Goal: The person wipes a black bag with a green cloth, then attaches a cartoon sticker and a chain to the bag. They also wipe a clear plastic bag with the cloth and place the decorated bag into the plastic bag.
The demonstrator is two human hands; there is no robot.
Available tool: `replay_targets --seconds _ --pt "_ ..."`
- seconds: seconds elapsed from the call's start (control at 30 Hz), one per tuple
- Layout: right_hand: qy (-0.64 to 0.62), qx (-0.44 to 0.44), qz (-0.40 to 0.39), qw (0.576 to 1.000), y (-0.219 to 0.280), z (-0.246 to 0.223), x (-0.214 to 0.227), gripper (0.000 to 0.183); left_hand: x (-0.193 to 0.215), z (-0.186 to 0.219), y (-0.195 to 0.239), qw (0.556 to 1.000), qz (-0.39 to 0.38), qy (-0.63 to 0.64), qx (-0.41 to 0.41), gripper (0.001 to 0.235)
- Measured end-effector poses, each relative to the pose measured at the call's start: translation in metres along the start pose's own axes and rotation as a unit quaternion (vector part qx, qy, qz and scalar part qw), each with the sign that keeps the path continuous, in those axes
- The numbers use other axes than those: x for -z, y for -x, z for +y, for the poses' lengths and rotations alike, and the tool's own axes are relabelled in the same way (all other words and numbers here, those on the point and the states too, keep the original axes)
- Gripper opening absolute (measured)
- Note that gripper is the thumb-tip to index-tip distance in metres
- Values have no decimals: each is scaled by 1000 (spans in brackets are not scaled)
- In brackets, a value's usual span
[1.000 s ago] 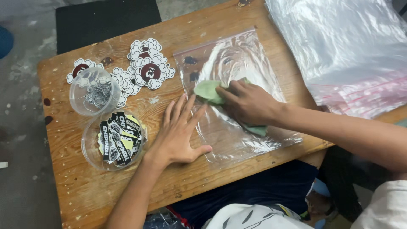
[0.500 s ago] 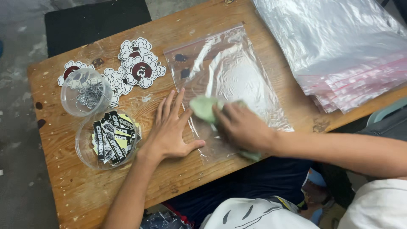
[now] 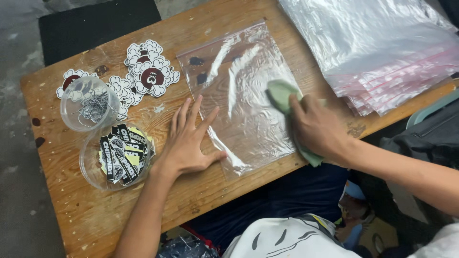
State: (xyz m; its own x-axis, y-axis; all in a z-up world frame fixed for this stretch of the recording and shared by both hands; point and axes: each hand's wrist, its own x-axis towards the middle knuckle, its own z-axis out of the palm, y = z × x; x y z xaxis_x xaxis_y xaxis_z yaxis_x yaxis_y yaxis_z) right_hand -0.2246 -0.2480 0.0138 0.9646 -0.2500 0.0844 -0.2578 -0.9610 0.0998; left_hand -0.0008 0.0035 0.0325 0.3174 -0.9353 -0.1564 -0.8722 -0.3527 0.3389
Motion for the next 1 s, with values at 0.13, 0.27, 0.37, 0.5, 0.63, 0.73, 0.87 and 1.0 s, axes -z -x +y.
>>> replay_targets --seconds 0.13,0.27,0.37,0.5,0.63,0.73,0.87,1.0 --pt "-12 173 80 982 -7 -56 -11 62 -1 -4 -2 996 29 77 25 84" --pt "-209 383 59 898 -12 -108 21 41 2 -2 0 994 63 85 8 75" --pt "-230 408 72 881 -43 -107 30 34 -1 -6 1 994 73 85 0 78" --pt "-142 326 147 923 -95 -90 -3 35 -4 -8 -1 996 51 66 -11 81" --pt "-141 378 123 907 -82 -101 8 45 -4 -10 -2 998 37 36 -23 100" --pt "-160 429 102 883 -81 -100 -2 41 2 -3 1 998 3 64 -7 124" --pt "-140 399 115 899 -129 -86 -37 45 -9 -3 0 1000 29 -4 -6 146" --pt "-137 327 126 926 -192 -81 -49 55 -12 0 1 998 56 -34 -14 153"
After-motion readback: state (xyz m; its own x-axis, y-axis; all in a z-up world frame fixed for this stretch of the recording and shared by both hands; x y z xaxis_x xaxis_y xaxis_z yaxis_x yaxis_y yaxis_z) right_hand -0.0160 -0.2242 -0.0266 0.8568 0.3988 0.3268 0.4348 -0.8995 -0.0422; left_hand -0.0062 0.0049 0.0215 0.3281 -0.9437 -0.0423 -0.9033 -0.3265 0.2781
